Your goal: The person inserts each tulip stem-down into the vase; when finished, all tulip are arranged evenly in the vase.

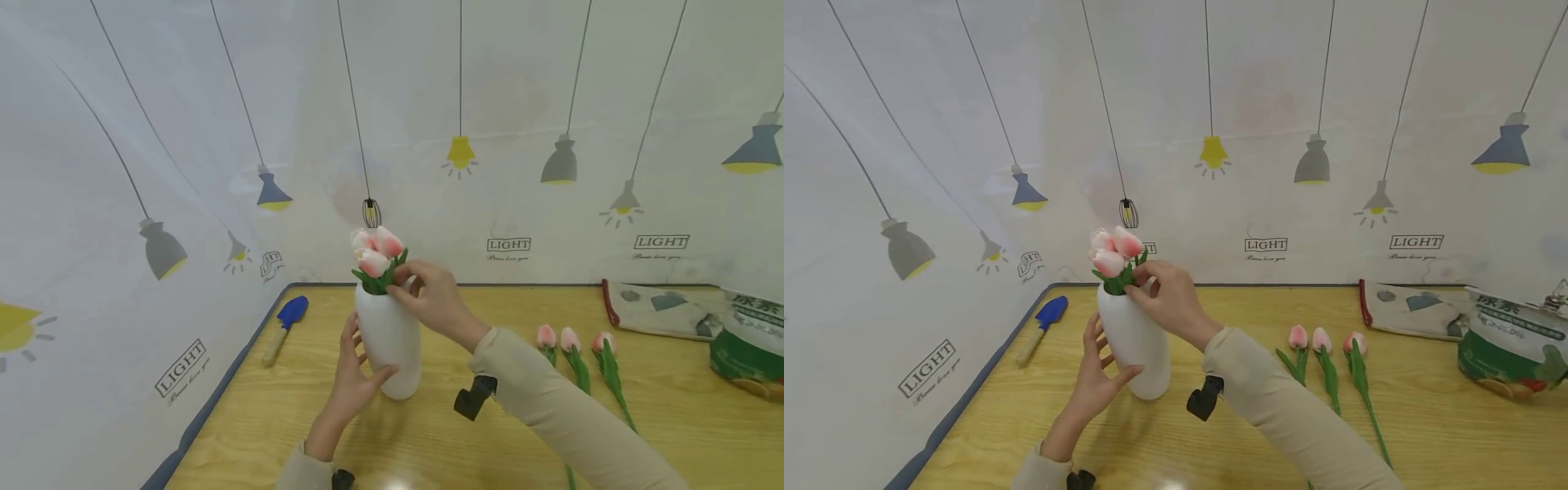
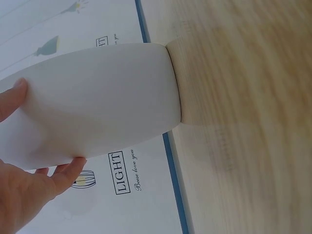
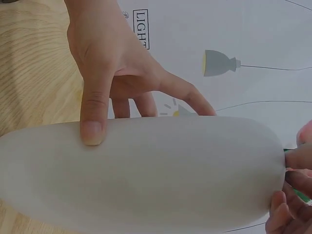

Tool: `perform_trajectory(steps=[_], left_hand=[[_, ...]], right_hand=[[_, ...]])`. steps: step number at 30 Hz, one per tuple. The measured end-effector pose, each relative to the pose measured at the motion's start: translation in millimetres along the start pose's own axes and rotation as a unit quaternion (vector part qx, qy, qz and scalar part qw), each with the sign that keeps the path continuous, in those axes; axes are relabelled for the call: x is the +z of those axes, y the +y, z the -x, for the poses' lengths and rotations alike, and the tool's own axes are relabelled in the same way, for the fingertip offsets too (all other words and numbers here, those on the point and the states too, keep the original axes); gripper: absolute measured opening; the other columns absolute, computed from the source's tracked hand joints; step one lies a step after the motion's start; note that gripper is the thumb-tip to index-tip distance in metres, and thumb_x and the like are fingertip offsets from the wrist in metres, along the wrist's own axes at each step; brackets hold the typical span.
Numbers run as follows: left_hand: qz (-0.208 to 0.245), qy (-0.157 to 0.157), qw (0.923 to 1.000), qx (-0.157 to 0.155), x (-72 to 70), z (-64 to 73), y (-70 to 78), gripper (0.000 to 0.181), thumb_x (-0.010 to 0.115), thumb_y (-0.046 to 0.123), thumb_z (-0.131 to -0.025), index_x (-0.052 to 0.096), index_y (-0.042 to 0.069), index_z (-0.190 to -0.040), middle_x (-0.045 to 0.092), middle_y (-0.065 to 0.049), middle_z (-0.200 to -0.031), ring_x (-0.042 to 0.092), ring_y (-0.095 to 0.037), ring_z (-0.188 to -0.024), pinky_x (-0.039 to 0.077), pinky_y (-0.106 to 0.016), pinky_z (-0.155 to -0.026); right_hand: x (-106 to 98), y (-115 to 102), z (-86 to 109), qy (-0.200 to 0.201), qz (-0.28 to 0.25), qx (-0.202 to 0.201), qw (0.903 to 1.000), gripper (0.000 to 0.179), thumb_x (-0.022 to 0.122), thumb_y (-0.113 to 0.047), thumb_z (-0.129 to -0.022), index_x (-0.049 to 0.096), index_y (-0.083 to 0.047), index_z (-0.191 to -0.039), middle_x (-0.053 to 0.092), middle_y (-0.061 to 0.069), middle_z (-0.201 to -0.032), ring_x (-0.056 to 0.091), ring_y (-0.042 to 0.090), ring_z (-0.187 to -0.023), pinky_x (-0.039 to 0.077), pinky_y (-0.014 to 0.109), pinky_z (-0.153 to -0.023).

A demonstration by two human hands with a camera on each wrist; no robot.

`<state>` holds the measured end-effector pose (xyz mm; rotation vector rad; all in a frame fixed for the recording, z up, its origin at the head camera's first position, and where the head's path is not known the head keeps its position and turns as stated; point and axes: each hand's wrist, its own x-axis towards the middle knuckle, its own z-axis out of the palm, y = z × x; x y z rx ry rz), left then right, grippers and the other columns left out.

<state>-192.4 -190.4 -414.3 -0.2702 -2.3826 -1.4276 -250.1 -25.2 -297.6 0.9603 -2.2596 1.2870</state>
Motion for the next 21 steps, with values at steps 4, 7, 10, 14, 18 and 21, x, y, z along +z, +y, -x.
perform_trajectory(steps=[4, 7, 10, 14, 18, 21], left_hand=[[-0.002, 0.005, 0.9998, 0.018, 0.9, -0.1, -2.5, 0.101, 0.073, 0.025, -0.072, -0.002, 0.031, -0.14, 0.019, -0.016, -0.141, 0.035, -0.042, -0.121, 0.043, -0.056, -0.088], [-0.002, 0.008, 0.9996, 0.027, 1.7, 0.0, -2.1, 0.101, 0.073, 0.025, -0.072, -0.001, 0.029, -0.141, 0.019, -0.017, -0.14, 0.036, -0.042, -0.12, 0.043, -0.056, -0.087], [-0.002, 0.007, 0.9996, 0.026, 3.0, -0.3, -2.5, 0.101, 0.073, 0.025, -0.072, -0.001, 0.028, -0.141, 0.019, -0.016, -0.141, 0.035, -0.041, -0.121, 0.043, -0.055, -0.088], [0.001, 0.01, 0.9998, 0.018, 3.3, 0.8, -4.4, 0.102, 0.073, 0.024, -0.072, -0.001, 0.029, -0.141, 0.018, -0.014, -0.142, 0.034, -0.04, -0.122, 0.042, -0.054, -0.09], [0.001, 0.012, 0.9998, 0.018, 3.0, 2.0, -4.4, 0.101, 0.073, 0.023, -0.072, 0.0, 0.03, -0.141, 0.016, -0.015, -0.142, 0.033, -0.041, -0.123, 0.041, -0.055, -0.09], [0.0, 0.009, 0.9998, 0.019, 3.7, 1.3, -2.8, 0.101, 0.073, 0.023, -0.072, -0.001, 0.03, -0.141, 0.016, -0.016, -0.142, 0.032, -0.041, -0.123, 0.041, -0.055, -0.091]], right_hand=[[-1.7, 1.5, 2.9, 0.014, -0.003, 0.004, 0.9999, 0.013, 0.066, -0.016, -0.079, 0.065, -0.007, -0.087, 0.066, 0.005, -0.086, 0.051, 0.01, -0.063, 0.044, 0.018, -0.054], [-5.6, 6.5, 7.4, 0.023, -0.015, 0.017, 0.9995, 0.015, 0.066, -0.019, -0.079, 0.066, -0.008, -0.09, 0.066, 0.004, -0.088, 0.051, 0.011, -0.065, 0.044, 0.019, -0.053], [-12.8, 15.6, 14.5, 0.032, -0.023, 0.033, 0.9987, 0.019, 0.066, -0.022, -0.079, 0.066, -0.009, -0.093, 0.066, 0.004, -0.09, 0.053, 0.011, -0.066, 0.044, 0.019, -0.053], [-25.6, 34.3, 28.8, 0.041, -0.028, 0.053, 0.9974, 0.02, 0.067, -0.023, -0.079, 0.065, -0.01, -0.095, 0.066, 0.005, -0.089, 0.055, 0.012, -0.069, 0.046, 0.021, -0.055], [-42.9, 63.2, 49.1, 0.036, -0.036, 0.1, 0.9937, 0.022, 0.065, -0.023, -0.08, 0.064, -0.012, -0.099, 0.065, 0.006, -0.09, 0.056, 0.013, -0.073, 0.049, 0.024, -0.062], [-60.7, 89.5, 68.4, 0.018, -0.029, 0.162, 0.9862, 0.027, 0.062, -0.027, -0.083, 0.061, -0.012, -0.105, 0.063, 0.007, -0.095, 0.056, 0.012, -0.075, 0.049, 0.026, -0.061]])
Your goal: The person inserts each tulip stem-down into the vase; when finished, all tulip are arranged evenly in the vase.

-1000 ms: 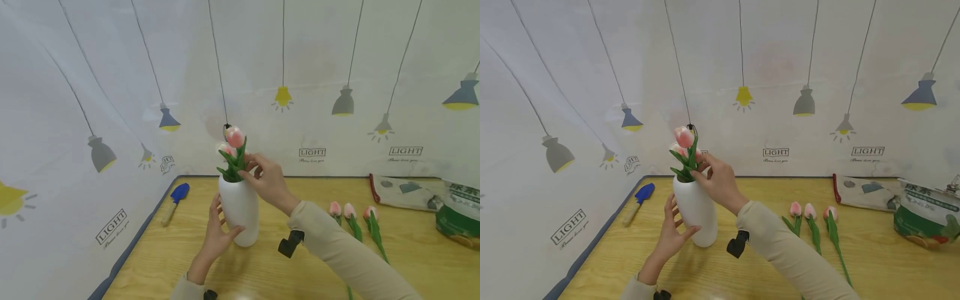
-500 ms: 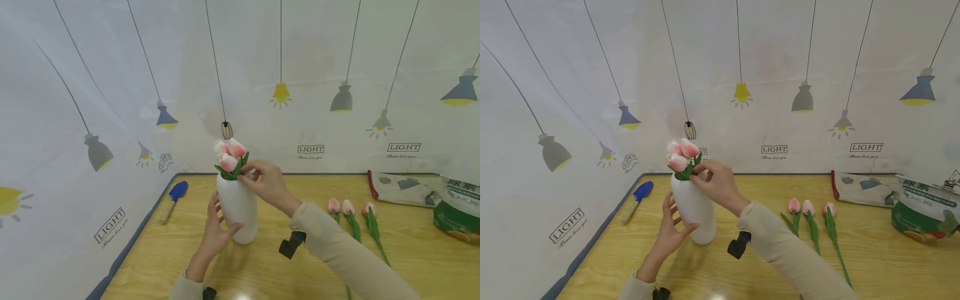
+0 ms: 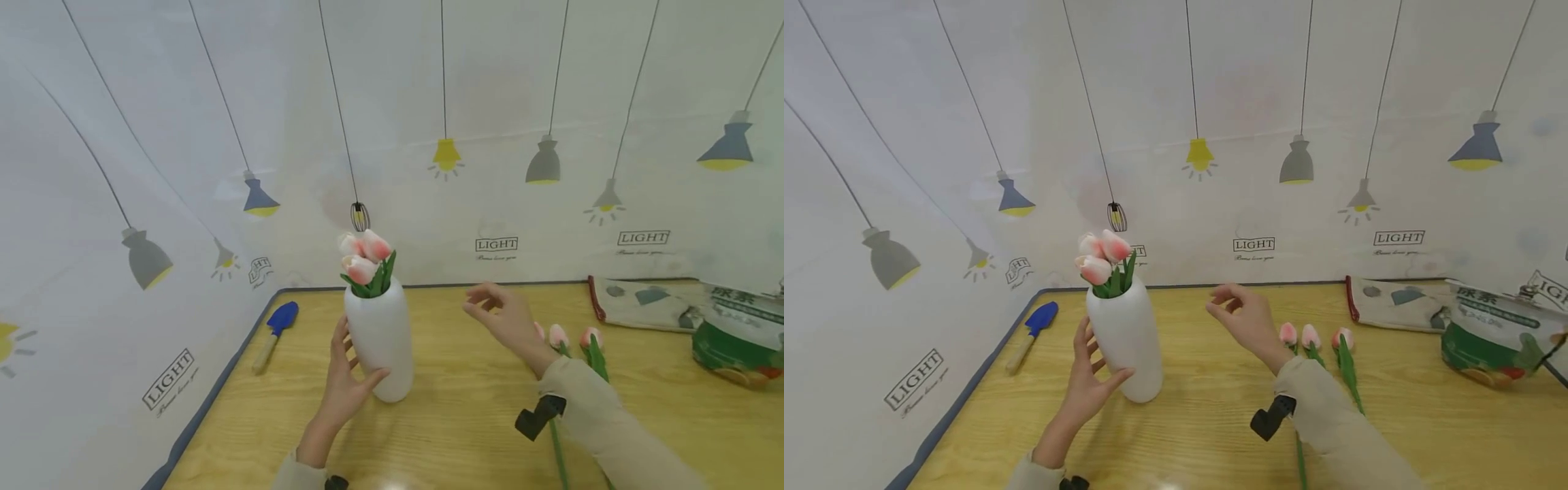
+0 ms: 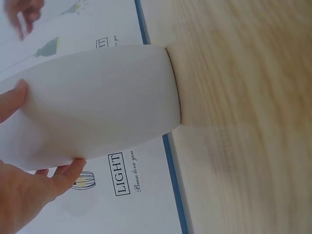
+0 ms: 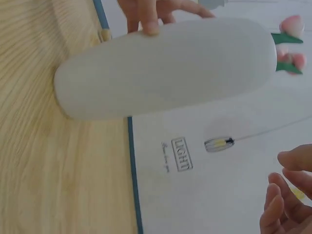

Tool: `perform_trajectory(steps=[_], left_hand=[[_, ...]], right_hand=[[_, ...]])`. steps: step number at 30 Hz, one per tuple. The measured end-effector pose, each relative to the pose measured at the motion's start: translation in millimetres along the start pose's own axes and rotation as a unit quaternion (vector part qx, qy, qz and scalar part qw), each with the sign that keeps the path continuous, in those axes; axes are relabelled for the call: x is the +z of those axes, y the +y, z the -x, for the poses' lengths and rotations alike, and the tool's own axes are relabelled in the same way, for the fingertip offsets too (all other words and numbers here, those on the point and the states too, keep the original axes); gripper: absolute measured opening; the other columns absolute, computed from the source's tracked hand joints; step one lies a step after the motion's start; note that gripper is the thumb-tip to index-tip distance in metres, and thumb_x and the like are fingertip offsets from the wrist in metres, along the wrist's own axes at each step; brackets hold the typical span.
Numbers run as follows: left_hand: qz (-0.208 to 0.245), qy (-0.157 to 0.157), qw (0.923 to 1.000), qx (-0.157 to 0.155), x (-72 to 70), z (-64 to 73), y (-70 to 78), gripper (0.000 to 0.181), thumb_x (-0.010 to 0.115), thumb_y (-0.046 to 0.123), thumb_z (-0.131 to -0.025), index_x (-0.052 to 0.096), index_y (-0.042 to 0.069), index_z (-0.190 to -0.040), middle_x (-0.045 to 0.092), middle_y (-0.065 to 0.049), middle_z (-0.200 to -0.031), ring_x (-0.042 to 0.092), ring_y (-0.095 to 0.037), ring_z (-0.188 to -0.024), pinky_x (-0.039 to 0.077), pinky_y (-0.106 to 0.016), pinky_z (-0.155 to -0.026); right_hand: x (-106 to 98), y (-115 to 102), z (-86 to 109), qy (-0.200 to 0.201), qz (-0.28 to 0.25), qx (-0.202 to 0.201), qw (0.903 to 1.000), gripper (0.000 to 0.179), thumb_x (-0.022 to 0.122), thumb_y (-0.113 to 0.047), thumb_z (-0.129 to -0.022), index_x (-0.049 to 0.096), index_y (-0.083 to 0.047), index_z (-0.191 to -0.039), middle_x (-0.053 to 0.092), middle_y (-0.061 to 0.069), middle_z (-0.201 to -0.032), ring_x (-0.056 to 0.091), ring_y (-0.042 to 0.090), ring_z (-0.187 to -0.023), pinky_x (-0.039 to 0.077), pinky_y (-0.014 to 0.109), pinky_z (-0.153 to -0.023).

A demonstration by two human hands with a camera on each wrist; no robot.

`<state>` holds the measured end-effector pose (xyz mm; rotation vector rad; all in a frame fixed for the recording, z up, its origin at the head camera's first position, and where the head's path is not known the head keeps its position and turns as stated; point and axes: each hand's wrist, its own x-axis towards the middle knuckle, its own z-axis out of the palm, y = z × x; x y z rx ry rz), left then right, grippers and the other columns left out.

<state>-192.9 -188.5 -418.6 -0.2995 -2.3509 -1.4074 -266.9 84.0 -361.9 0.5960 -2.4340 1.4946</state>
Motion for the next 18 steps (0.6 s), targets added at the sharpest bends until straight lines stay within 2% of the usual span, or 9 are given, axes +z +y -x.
perform_trajectory(steps=[5, 10, 13, 17, 18], left_hand=[[0.003, -0.002, 1.0, 0.001, 0.9, -0.2, 0.8, 0.102, 0.073, 0.022, -0.072, -0.001, 0.03, -0.141, 0.016, -0.017, -0.142, 0.032, -0.042, -0.123, 0.041, -0.055, -0.091], [0.006, 0.001, 1.0, -0.003, 0.1, 0.3, 1.5, 0.104, 0.074, 0.02, -0.071, -0.002, 0.03, -0.141, 0.015, -0.016, -0.143, 0.032, -0.041, -0.123, 0.041, -0.055, -0.091], [0.006, 0.003, 1.0, -0.003, -0.5, 0.6, 1.5, 0.104, 0.074, 0.019, -0.071, -0.002, 0.028, -0.142, 0.015, -0.016, -0.143, 0.032, -0.042, -0.123, 0.041, -0.055, -0.091], [0.004, 0.002, 1.0, -0.002, 0.0, 0.0, 1.8, 0.104, 0.074, 0.018, -0.071, -0.001, 0.026, -0.142, 0.015, -0.017, -0.143, 0.033, -0.042, -0.123, 0.041, -0.055, -0.091], [0.003, 0.002, 1.0, -0.001, 0.4, -0.2, 2.0, 0.103, 0.074, 0.018, -0.071, -0.001, 0.026, -0.142, 0.016, -0.017, -0.143, 0.033, -0.042, -0.123, 0.041, -0.055, -0.091]], right_hand=[[-32.9, 49.7, 21.5, -0.04, 0.048, 0.079, 0.9949, 0.033, 0.058, -0.032, -0.085, 0.06, -0.009, -0.107, 0.061, 0.012, -0.099, 0.056, 0.013, -0.073, 0.049, 0.028, -0.055], [-53.1, 84.0, 41.9, -0.077, 0.147, 0.075, 0.9832, 0.022, 0.062, -0.019, -0.082, 0.065, -0.001, -0.095, 0.065, 0.015, -0.091, 0.059, 0.025, -0.079, 0.05, 0.034, -0.065], [-55.9, 98.9, 52.4, -0.103, 0.18, 0.098, 0.9735, 0.015, 0.065, -0.016, -0.079, 0.066, -0.003, -0.085, 0.065, 0.011, -0.079, 0.06, 0.022, -0.067, 0.049, 0.034, -0.059], [-53.4, 111.6, 60.2, -0.108, 0.172, 0.14, 0.9692, 0.013, 0.067, -0.017, -0.077, 0.064, -0.004, -0.074, 0.059, 0.001, -0.06, 0.05, 0.01, -0.046, 0.042, 0.025, -0.043], [-52.1, 112.9, 61.1, -0.103, 0.175, 0.139, 0.9692, 0.013, 0.067, -0.016, -0.076, 0.063, -0.004, -0.071, 0.057, -0.001, -0.057, 0.048, 0.009, -0.044, 0.041, 0.024, -0.041]])
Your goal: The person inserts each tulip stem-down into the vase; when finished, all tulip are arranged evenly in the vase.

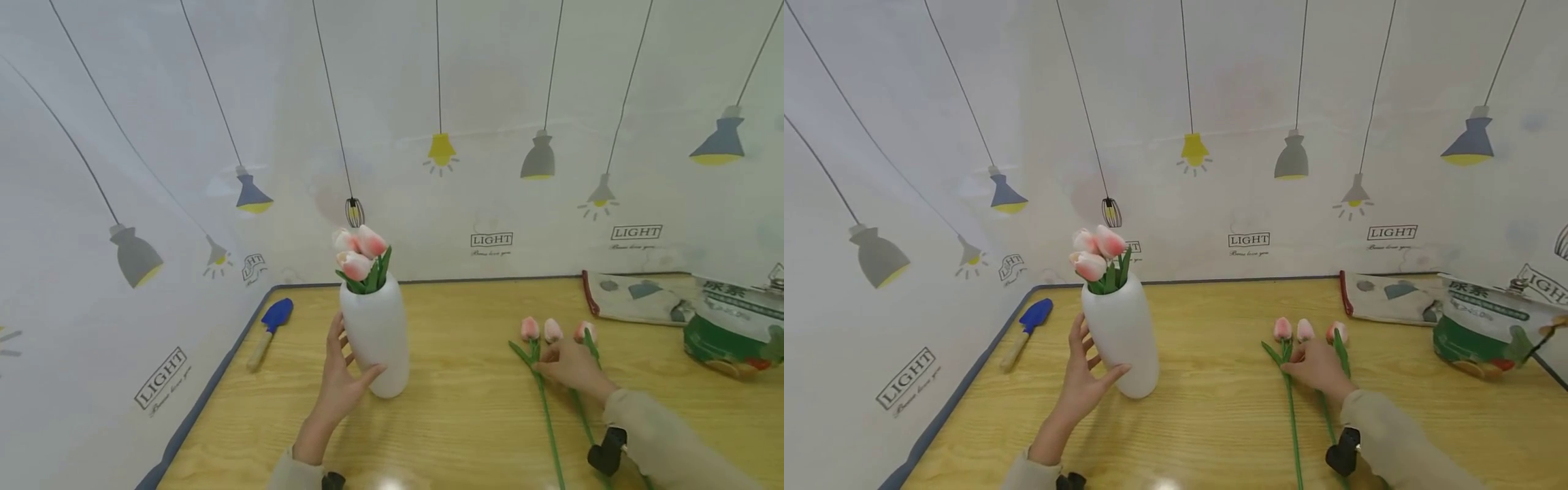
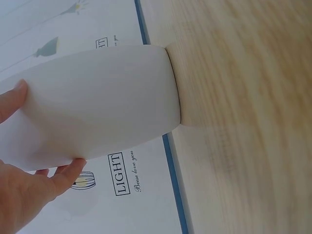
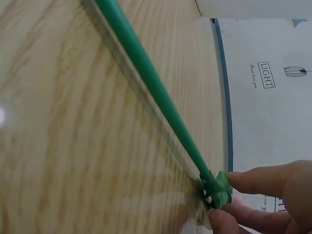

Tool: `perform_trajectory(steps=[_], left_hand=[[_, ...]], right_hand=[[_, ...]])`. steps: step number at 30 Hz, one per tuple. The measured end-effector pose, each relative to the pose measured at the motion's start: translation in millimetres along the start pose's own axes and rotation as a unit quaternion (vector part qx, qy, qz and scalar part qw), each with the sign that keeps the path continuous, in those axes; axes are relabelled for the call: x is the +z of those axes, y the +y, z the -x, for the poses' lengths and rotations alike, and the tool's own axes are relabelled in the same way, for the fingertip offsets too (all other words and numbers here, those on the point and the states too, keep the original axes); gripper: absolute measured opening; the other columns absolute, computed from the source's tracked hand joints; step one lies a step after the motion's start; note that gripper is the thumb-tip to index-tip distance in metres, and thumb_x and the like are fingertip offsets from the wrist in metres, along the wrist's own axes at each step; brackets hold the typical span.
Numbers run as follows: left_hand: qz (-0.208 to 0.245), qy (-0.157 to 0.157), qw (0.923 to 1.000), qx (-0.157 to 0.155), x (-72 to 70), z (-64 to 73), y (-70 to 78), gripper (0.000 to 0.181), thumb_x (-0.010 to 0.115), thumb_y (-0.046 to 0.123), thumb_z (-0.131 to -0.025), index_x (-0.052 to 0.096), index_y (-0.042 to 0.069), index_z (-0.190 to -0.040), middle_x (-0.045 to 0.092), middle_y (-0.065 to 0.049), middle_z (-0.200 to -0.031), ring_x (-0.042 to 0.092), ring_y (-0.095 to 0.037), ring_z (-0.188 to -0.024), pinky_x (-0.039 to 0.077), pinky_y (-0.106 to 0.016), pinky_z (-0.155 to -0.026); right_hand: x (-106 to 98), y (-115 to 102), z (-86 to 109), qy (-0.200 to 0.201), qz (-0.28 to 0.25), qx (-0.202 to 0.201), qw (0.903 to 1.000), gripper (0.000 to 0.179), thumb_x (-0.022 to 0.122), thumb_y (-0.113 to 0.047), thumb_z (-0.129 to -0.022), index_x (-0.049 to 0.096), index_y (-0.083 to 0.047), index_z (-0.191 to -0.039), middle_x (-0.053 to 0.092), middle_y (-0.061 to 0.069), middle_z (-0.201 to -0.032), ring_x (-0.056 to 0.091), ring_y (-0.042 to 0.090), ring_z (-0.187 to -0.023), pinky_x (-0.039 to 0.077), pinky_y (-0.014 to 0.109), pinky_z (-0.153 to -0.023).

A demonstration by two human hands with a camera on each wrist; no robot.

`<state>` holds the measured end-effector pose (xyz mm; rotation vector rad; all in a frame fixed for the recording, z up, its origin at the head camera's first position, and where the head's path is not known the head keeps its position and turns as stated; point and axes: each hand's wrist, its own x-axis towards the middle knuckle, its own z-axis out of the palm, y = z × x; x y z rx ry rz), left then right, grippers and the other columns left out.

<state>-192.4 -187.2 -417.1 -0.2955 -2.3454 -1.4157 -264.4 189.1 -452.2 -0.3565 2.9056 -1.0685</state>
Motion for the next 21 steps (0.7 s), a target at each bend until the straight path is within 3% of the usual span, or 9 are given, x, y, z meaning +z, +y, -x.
perform_trajectory(steps=[8, 12, 15, 18, 21], left_hand=[[0.001, -0.005, 1.0, -0.003, 0.2, -0.1, -0.6, 0.103, 0.074, 0.02, -0.071, -0.002, 0.03, -0.141, 0.016, -0.017, -0.143, 0.032, -0.042, -0.123, 0.041, -0.055, -0.091], [-0.001, -0.006, 1.0, 0.0, 0.9, -0.2, -1.2, 0.104, 0.074, 0.02, -0.071, -0.002, 0.032, -0.141, 0.015, -0.017, -0.143, 0.032, -0.042, -0.123, 0.041, -0.055, -0.091], [-0.002, -0.003, 1.0, 0.005, 0.9, -0.1, -1.1, 0.104, 0.074, 0.019, -0.071, -0.002, 0.03, -0.141, 0.015, -0.017, -0.143, 0.033, -0.042, -0.123, 0.041, -0.055, -0.091], [-0.003, -0.001, 1.0, 0.007, 0.8, 0.1, -1.3, 0.104, 0.074, 0.019, -0.071, -0.002, 0.027, -0.142, 0.016, -0.018, -0.143, 0.033, -0.043, -0.122, 0.041, -0.056, -0.09], [-0.004, -0.002, 1.0, 0.008, 0.0, 0.4, -0.6, 0.103, 0.074, 0.02, -0.072, -0.002, 0.027, -0.142, 0.016, -0.018, -0.142, 0.033, -0.043, -0.122, 0.041, -0.056, -0.09]], right_hand=[[11.5, -7.0, -2.2, 0.049, 0.073, -0.028, 0.9957, 0.032, 0.07, -0.01, -0.069, 0.047, -0.009, -0.046, 0.033, -0.009, -0.041, 0.033, 0.007, -0.038, 0.028, 0.02, -0.039], [12.2, -10.8, -0.9, 0.05, 0.079, -0.02, 0.9954, 0.034, 0.069, -0.01, -0.069, 0.043, -0.011, -0.046, 0.03, -0.009, -0.04, 0.031, 0.007, -0.038, 0.026, 0.02, -0.039], [12.0, -13.8, -0.4, 0.043, 0.067, -0.006, 0.9968, 0.03, 0.069, -0.01, -0.069, 0.049, -0.008, -0.047, 0.037, -0.007, -0.04, 0.035, 0.007, -0.038, 0.029, 0.021, -0.04], [11.6, -16.8, 0.8, 0.017, 0.032, 0.029, 0.9989, 0.016, 0.069, -0.011, -0.07, 0.063, 0.0, -0.061, 0.052, -0.002, -0.047, 0.045, 0.007, -0.042, 0.037, 0.022, -0.043], [11.0, -20.4, 3.7, -0.02, -0.026, 0.074, 0.9967, 0.022, 0.068, -0.012, -0.073, 0.067, 0.007, -0.086, 0.064, 0.007, -0.064, 0.054, 0.009, -0.049, 0.046, 0.024, -0.048]])
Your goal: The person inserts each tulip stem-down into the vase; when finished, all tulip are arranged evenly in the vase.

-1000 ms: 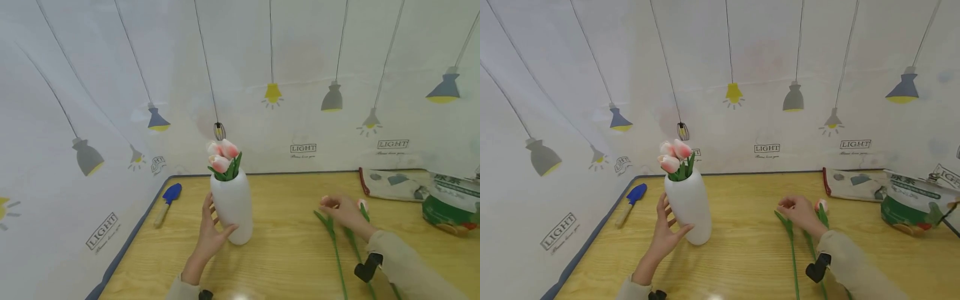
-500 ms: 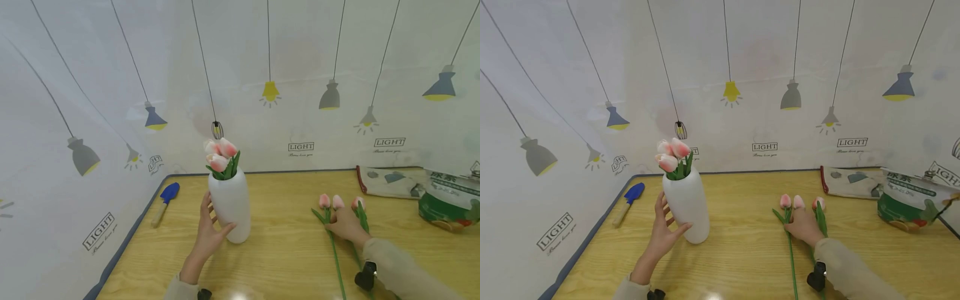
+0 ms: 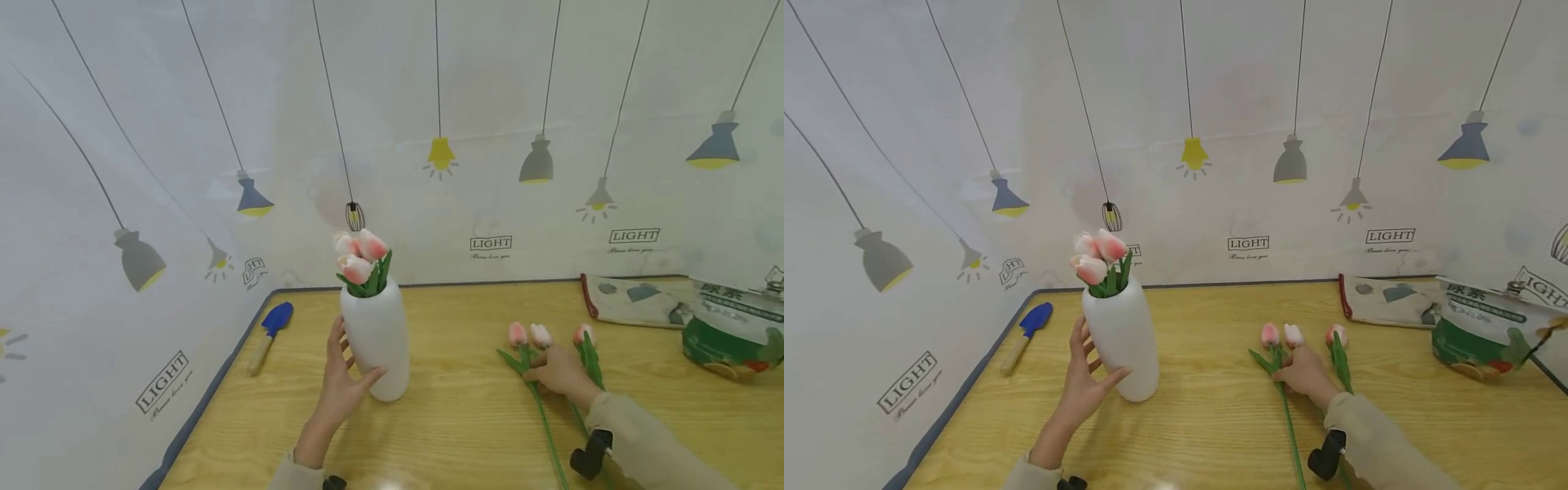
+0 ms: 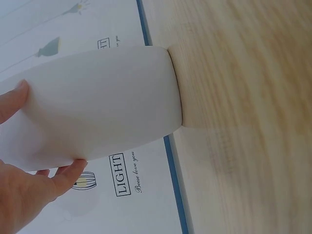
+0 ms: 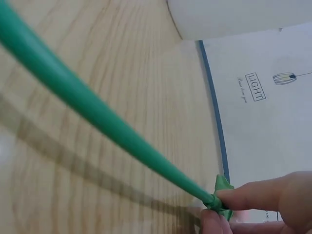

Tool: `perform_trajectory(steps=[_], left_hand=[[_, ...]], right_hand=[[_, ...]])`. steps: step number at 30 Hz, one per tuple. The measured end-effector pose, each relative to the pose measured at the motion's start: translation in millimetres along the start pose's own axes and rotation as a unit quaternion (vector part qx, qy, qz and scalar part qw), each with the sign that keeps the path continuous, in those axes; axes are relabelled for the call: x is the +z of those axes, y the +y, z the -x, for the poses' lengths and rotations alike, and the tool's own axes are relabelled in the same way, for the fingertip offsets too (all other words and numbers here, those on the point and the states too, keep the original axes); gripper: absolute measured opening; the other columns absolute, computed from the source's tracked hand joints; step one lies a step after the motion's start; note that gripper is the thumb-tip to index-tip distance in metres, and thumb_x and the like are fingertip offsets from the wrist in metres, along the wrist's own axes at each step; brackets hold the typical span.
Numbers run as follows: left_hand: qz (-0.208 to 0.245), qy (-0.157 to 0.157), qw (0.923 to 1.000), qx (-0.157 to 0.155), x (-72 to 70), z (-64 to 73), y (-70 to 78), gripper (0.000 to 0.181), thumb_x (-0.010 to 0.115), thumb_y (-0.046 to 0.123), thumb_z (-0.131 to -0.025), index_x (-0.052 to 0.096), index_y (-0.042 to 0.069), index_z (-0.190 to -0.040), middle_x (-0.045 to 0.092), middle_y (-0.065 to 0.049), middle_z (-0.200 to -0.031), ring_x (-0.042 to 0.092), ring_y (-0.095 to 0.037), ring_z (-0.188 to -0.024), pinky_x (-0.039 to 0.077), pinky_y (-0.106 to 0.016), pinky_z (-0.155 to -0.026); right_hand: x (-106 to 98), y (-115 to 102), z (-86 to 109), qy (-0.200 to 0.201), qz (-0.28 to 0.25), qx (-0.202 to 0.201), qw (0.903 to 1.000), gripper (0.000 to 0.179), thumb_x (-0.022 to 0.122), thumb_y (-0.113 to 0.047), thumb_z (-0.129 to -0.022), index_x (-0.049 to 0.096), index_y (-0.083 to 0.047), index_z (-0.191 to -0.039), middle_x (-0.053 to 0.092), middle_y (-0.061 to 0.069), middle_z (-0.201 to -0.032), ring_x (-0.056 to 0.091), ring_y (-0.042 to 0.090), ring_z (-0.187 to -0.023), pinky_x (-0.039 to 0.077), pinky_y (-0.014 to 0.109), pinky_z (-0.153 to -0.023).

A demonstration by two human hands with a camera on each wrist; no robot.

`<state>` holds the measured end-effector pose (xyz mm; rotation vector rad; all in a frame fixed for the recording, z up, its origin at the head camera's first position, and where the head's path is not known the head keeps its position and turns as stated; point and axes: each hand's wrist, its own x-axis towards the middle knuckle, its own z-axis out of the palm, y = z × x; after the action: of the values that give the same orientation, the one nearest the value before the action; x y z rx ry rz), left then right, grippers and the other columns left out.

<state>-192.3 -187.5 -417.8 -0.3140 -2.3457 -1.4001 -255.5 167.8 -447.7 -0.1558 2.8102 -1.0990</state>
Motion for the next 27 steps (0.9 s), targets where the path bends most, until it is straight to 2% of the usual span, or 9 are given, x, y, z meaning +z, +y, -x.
perform_trajectory(steps=[2, 4, 8, 10, 14, 18, 22, 25, 27], left_hand=[[0.001, 0.0, 1.0, -0.001, 0.0, 0.3, 0.4, 0.103, 0.073, 0.021, -0.072, -0.002, 0.028, -0.141, 0.015, -0.018, -0.143, 0.033, -0.042, -0.123, 0.041, -0.056, -0.09], [0.001, 0.0, 1.0, -0.002, 0.0, 0.5, 1.2, 0.103, 0.074, 0.02, -0.072, -0.003, 0.029, -0.141, 0.015, -0.018, -0.143, 0.033, -0.042, -0.123, 0.041, -0.056, -0.09], [0.003, 0.0, 1.0, -0.004, 0.4, 0.4, 1.3, 0.104, 0.074, 0.018, -0.072, -0.002, 0.028, -0.141, 0.015, -0.017, -0.143, 0.033, -0.042, -0.123, 0.041, -0.056, -0.091], [0.002, 0.001, 1.0, -0.004, 0.6, 0.3, 1.1, 0.104, 0.074, 0.018, -0.072, -0.002, 0.026, -0.142, 0.015, -0.017, -0.143, 0.033, -0.042, -0.122, 0.041, -0.056, -0.09], [0.002, 0.004, 1.0, -0.001, 0.4, 0.5, 0.0, 0.103, 0.074, 0.019, -0.071, -0.001, 0.023, -0.142, 0.015, -0.018, -0.143, 0.033, -0.043, -0.122, 0.041, -0.056, -0.09], [0.003, 0.005, 1.0, 0.001, 0.8, 0.5, -1.9, 0.103, 0.074, 0.021, -0.072, -0.001, 0.025, -0.142, 0.016, -0.018, -0.143, 0.033, -0.044, -0.122, 0.041, -0.056, -0.089], [0.004, 0.004, 1.0, -0.003, 1.3, 0.3, -2.5, 0.103, 0.074, 0.022, -0.072, -0.001, 0.026, -0.142, 0.016, -0.018, -0.143, 0.033, -0.044, -0.122, 0.041, -0.056, -0.09], [0.004, 0.005, 1.0, -0.006, 1.1, 0.2, -1.7, 0.103, 0.074, 0.022, -0.072, -0.001, 0.026, -0.142, 0.016, -0.017, -0.143, 0.033, -0.043, -0.122, 0.041, -0.056, -0.09], [0.006, 0.005, 0.9999, -0.011, 0.4, 0.1, 1.9, 0.102, 0.074, 0.02, -0.072, 0.0, 0.024, -0.142, 0.016, -0.017, -0.143, 0.032, -0.043, -0.122, 0.041, -0.056, -0.091]], right_hand=[[-0.7, -1.5, 2.7, -0.015, -0.031, 0.015, 0.9993, 0.033, 0.067, -0.011, -0.074, 0.063, 0.01, -0.098, 0.066, 0.014, -0.076, 0.057, 0.011, -0.054, 0.049, 0.025, -0.051], [-1.5, -3.1, 4.3, -0.019, -0.058, 0.021, 0.9979, 0.035, 0.066, -0.011, -0.075, 0.061, 0.011, -0.102, 0.066, 0.015, -0.08, 0.057, 0.011, -0.056, 0.05, 0.026, -0.052], [-3.6, -6.5, 6.3, -0.002, -0.1, 0.003, 0.995, 0.04, 0.065, -0.012, -0.077, 0.056, 0.013, -0.107, 0.064, 0.018, -0.083, 0.057, 0.012, -0.06, 0.051, 0.028, -0.054], [-5.8, -9.4, 7.2, 0.001, -0.121, -0.003, 0.9926, 0.042, 0.062, -0.014, -0.081, 0.053, 0.013, -0.112, 0.062, 0.021, -0.091, 0.059, 0.013, -0.066, 0.052, 0.029, -0.058], [-11.5, -16.9, 6.1, 0.018, -0.133, -0.013, 0.9909, 0.047, 0.059, -0.021, -0.084, 0.049, 0.009, -0.119, 0.058, 0.025, -0.107, 0.061, 0.013, -0.077, 0.053, 0.03, -0.066], [-19.0, -25.5, 3.1, 0.029, -0.146, -0.035, 0.9882, 0.047, 0.057, -0.024, -0.086, 0.048, 0.006, -0.121, 0.059, 0.023, -0.107, 0.061, 0.012, -0.077, 0.054, 0.032, -0.069], [-32.6, -42.3, 4.3, 0.045, -0.157, -0.055, 0.985, 0.051, 0.056, -0.03, -0.087, 0.046, 0.003, -0.125, 0.059, 0.023, -0.108, 0.062, 0.01, -0.077, 0.054, 0.028, -0.068], [-44.8, -60.1, 5.4, 0.075, -0.157, -0.068, 0.9824, 0.053, 0.055, -0.035, -0.086, 0.046, -0.001, -0.126, 0.059, 0.021, -0.107, 0.061, 0.006, -0.076, 0.053, 0.023, -0.067], [-52.2, -72.9, 3.6, 0.1, -0.166, -0.091, 0.9768, 0.05, 0.055, -0.033, -0.087, 0.048, -0.002, -0.124, 0.059, 0.021, -0.106, 0.06, 0.001, -0.074, 0.052, 0.021, -0.067]])
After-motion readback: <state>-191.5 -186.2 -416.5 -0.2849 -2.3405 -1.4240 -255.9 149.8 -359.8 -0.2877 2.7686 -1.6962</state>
